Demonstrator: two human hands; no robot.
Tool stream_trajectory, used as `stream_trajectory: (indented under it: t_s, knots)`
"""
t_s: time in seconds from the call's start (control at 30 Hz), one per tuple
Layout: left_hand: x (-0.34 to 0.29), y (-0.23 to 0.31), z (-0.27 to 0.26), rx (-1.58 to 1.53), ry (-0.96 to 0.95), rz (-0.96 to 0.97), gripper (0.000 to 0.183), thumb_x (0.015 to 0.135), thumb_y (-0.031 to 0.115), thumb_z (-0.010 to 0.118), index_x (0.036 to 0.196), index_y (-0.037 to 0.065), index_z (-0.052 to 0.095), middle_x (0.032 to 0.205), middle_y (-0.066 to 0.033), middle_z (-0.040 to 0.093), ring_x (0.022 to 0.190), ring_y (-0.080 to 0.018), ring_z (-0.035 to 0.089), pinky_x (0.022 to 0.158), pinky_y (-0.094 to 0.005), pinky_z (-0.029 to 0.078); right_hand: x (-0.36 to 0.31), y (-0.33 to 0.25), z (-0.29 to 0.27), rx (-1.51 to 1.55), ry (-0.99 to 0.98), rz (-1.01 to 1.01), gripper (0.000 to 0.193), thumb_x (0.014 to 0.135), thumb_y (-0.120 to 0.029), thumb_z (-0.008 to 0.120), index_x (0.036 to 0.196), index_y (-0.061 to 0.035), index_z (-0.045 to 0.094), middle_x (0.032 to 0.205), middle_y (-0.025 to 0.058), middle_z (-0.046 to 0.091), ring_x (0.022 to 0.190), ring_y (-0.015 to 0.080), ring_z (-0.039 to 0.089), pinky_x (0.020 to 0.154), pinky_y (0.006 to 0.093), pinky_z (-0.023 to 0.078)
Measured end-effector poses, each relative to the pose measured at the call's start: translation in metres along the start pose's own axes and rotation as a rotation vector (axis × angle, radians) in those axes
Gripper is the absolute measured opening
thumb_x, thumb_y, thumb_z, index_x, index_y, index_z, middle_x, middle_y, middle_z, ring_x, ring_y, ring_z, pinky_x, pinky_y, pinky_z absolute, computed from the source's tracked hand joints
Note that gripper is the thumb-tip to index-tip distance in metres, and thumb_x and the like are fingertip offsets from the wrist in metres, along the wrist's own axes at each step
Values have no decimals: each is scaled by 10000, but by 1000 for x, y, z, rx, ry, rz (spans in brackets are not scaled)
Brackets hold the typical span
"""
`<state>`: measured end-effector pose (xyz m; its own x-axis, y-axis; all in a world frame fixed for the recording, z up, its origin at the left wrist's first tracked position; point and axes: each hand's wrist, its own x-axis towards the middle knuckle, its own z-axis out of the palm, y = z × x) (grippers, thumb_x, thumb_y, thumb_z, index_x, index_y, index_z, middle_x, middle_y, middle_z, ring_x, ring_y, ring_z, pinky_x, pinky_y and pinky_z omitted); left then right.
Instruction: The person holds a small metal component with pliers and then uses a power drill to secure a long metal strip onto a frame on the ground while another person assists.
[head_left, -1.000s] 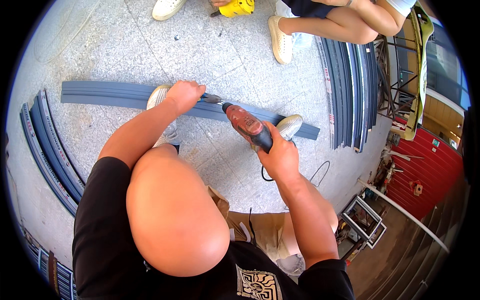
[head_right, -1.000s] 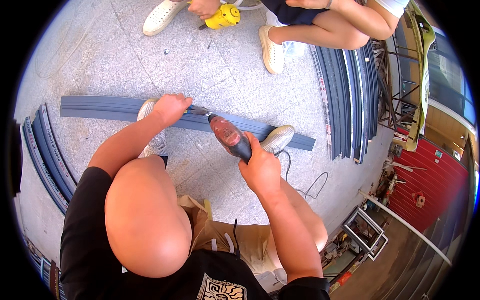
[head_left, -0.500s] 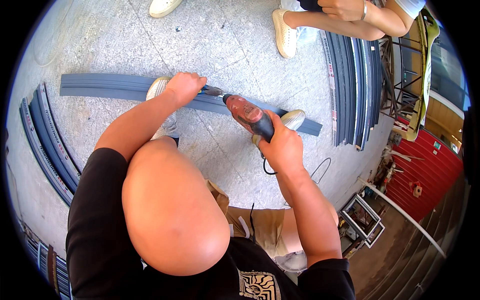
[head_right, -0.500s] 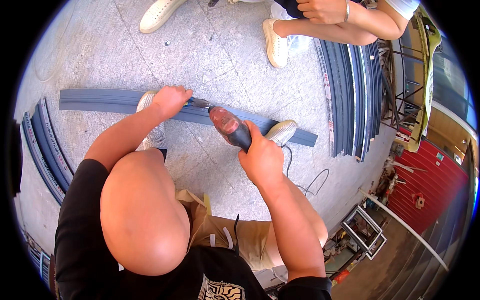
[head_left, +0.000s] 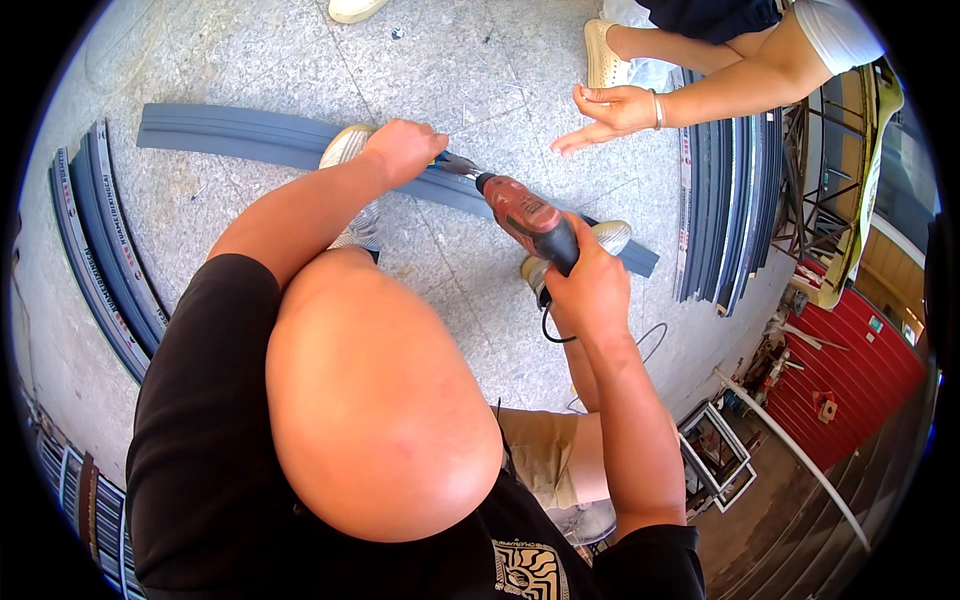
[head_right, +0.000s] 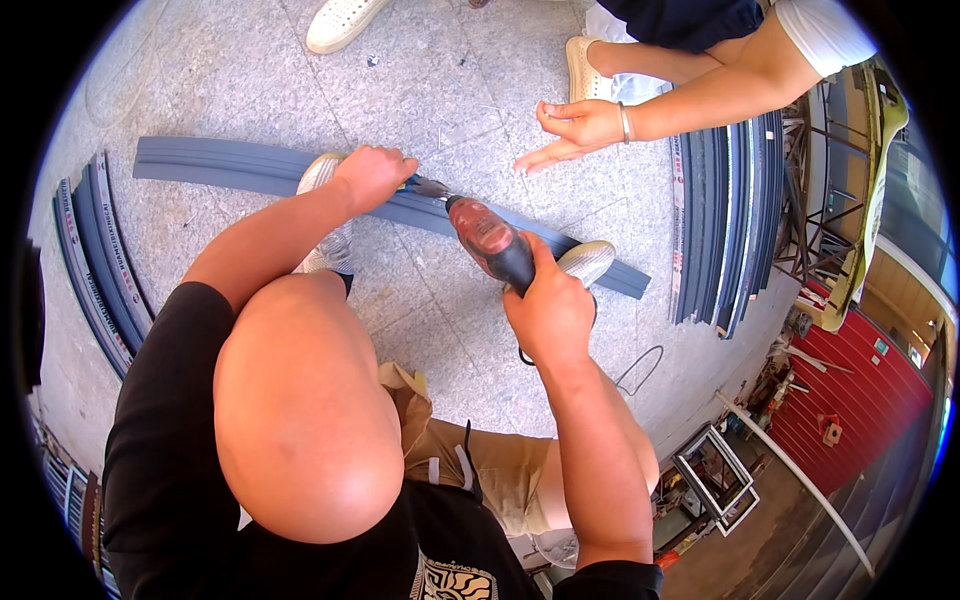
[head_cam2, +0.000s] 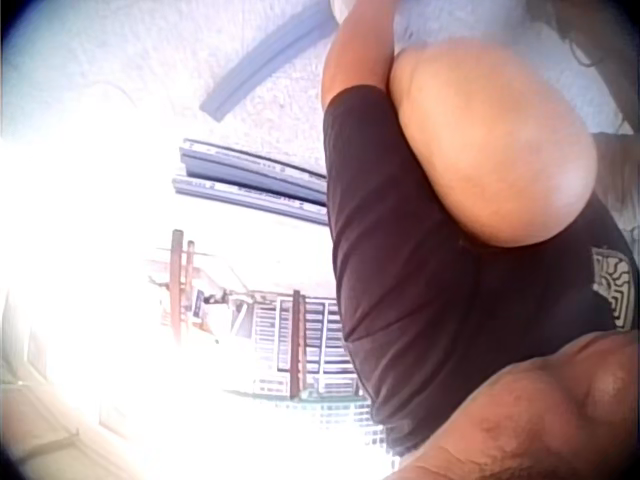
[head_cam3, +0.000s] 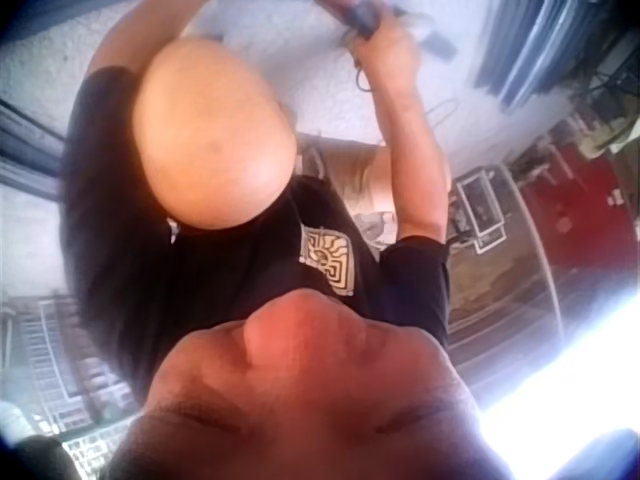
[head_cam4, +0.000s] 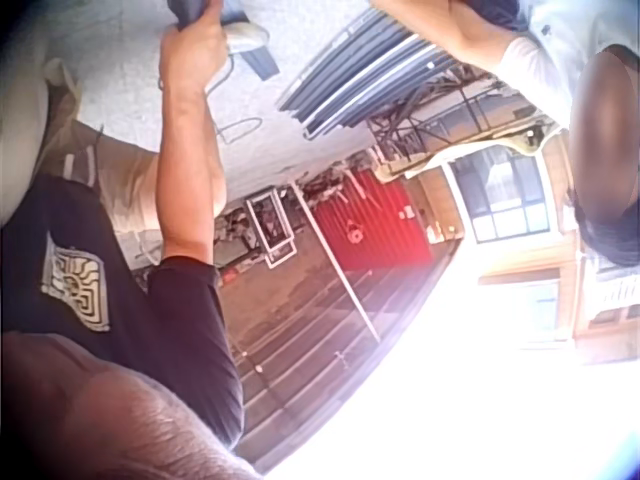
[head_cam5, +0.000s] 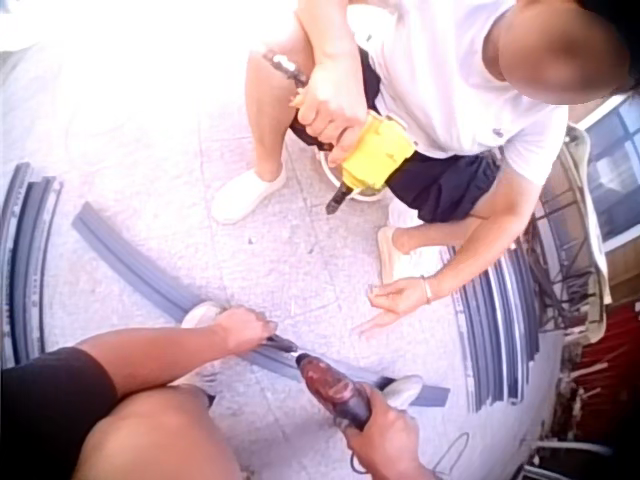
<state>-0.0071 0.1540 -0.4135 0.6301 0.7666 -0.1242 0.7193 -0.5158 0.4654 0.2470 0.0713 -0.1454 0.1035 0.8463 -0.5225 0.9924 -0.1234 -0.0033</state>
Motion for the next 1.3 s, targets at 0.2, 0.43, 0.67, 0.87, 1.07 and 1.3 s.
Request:
stream_trajectory:
  t_s: [0.2,0.43,0.67,0.87,1.07,1.3]
  knots:
    - [1,-2,2,7,7,-2,116,961,164,655,1059,101,658,952,-142,742,891,-362,777,760,-496,626,-2,-4,0,-25,21,-7,673,862,-218,802,1501,-263,598,957,209,795,899,433,777,846,528,616]
    - [3,-1,3,37,-1,1,144,958,158,651,1090,103,669,955,-142,748,879,-359,782,764,-509,630,-13,3,11,-44,99,-58,712,817,-172,835,1492,-226,613,949,167,800,823,405,781,789,520,625]
    - [0,6,-3,65,4,2,151,935,117,658,1082,83,650,941,-150,741,853,-368,782,743,-482,634,-37,6,37,-30,207,-144,771,757,-61,815,1495,-191,635,902,150,776,739,367,766,696,473,623]
    - [1,10,-7,92,-23,-15,146,915,73,669,1056,81,631,926,-147,727,852,-367,776,732,-470,629,-43,12,40,18,204,-108,764,756,-71,817,1491,-179,641,871,143,769,723,368,759,675,465,616]
    - [2,8,-3,116,-39,-13,166,907,65,675,1065,90,629,935,-141,721,849,-353,770,723,-467,626,-33,24,39,123,221,-132,800,756,-86,819,1522,-191,610,871,145,767,708,363,756,653,486,611]
    - [2,8,-9,157,-56,-11,190,894,47,673,1072,93,627,926,-128,702,843,-340,762,704,-456,622,-42,21,40,168,177,-102,846,735,-93,843,1540,-171,596,905,147,772,729,360,750,681,465,610]
